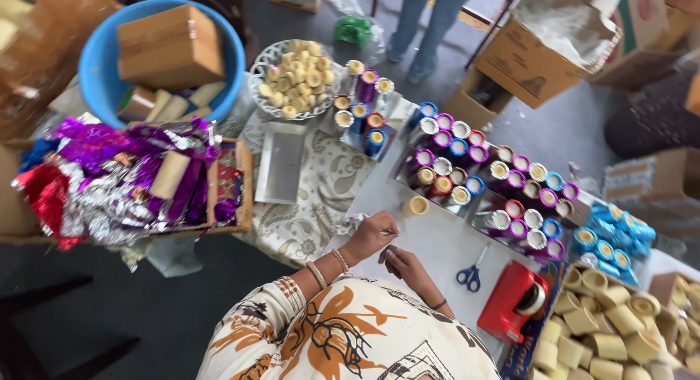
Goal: The person wraps small beige cylinders in blue metallic foil. They pick up a cylinder, place it on a sheet of foil, roll it up, and use scissors to trim the excess material before placing the wrapped item on a tray.
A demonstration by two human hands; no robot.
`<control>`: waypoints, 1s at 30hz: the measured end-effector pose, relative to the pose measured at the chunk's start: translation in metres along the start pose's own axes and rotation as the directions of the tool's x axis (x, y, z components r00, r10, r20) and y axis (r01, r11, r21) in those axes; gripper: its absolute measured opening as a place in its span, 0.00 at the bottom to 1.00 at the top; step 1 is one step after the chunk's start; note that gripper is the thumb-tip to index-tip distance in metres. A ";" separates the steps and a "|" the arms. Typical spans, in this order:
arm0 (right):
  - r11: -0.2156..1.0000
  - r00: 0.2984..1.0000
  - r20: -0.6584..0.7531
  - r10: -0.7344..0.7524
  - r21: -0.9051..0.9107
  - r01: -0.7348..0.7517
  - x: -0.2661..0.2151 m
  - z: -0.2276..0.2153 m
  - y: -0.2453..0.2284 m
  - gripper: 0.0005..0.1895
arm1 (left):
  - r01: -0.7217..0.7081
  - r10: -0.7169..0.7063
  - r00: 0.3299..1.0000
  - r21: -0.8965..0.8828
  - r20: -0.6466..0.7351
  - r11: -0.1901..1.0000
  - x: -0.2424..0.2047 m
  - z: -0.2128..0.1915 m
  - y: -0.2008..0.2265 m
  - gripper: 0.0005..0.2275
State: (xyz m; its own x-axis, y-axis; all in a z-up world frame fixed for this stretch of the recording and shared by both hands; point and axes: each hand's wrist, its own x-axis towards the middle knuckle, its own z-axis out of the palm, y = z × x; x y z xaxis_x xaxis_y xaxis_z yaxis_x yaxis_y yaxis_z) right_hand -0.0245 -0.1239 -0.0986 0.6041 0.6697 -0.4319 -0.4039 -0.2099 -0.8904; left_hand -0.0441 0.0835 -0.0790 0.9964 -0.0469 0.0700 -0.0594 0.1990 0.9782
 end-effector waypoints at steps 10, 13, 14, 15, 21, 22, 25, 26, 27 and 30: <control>0.988 0.986 -0.056 -0.157 0.004 0.157 0.058 -0.016 0.019 0.18 | 0.236 -0.196 0.971 -0.392 0.138 0.889 -0.025 -0.028 0.004 0.02; 0.996 0.991 0.131 0.008 0.087 -0.019 0.047 0.015 0.004 0.19 | 0.074 -0.203 0.963 -0.551 -0.178 0.831 -0.019 -0.043 0.004 0.05; 0.996 0.991 0.135 0.011 0.085 -0.022 0.045 0.018 0.001 0.19 | 0.072 -0.204 0.962 -0.552 -0.182 0.831 -0.021 -0.053 0.014 0.05; 0.965 0.960 0.281 0.008 0.250 -0.081 0.045 0.020 -0.003 0.20 | 0.047 -0.207 0.961 -0.624 -0.186 0.780 -0.021 -0.063 0.025 0.06; 0.806 0.981 0.195 -0.018 0.583 -0.101 0.041 -0.010 0.019 0.22 | 0.043 0.132 0.820 0.290 -0.557 0.956 -0.053 -0.174 0.046 0.05; 0.794 0.996 0.094 -0.002 0.605 -0.056 0.040 -0.016 0.025 0.23 | 0.181 0.390 0.724 0.701 -0.570 0.689 -0.060 -0.202 0.049 0.04; 0.777 0.999 -0.021 0.046 0.629 -0.022 0.030 -0.027 0.044 0.23 | 0.420 0.487 0.747 0.889 -0.452 0.182 -0.087 -0.259 0.112 0.05; 0.775 0.999 -0.020 0.047 0.631 -0.023 0.026 -0.027 0.045 0.23 | 0.420 0.486 0.748 0.889 -0.452 0.180 -0.089 -0.267 0.118 0.05; 0.785 0.996 -0.059 0.069 0.619 -0.017 0.023 -0.028 0.045 0.23 | 0.457 0.454 0.804 0.888 -0.384 -0.058 -0.090 -0.274 0.123 0.04; 0.828 0.986 -0.128 0.110 0.561 -0.020 0.014 -0.028 0.044 0.23 | 0.433 0.326 0.885 0.844 -0.332 -0.315 -0.089 -0.285 0.120 0.04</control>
State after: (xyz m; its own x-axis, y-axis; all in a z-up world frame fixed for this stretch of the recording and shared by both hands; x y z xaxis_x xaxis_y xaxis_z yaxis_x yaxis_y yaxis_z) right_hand -0.0141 -0.1436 -0.1476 0.6389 0.5455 -0.5424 -0.7314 0.2124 -0.6480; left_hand -0.1231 0.3903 -0.0231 0.8825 0.3487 0.3156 0.3998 -0.9096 -0.1130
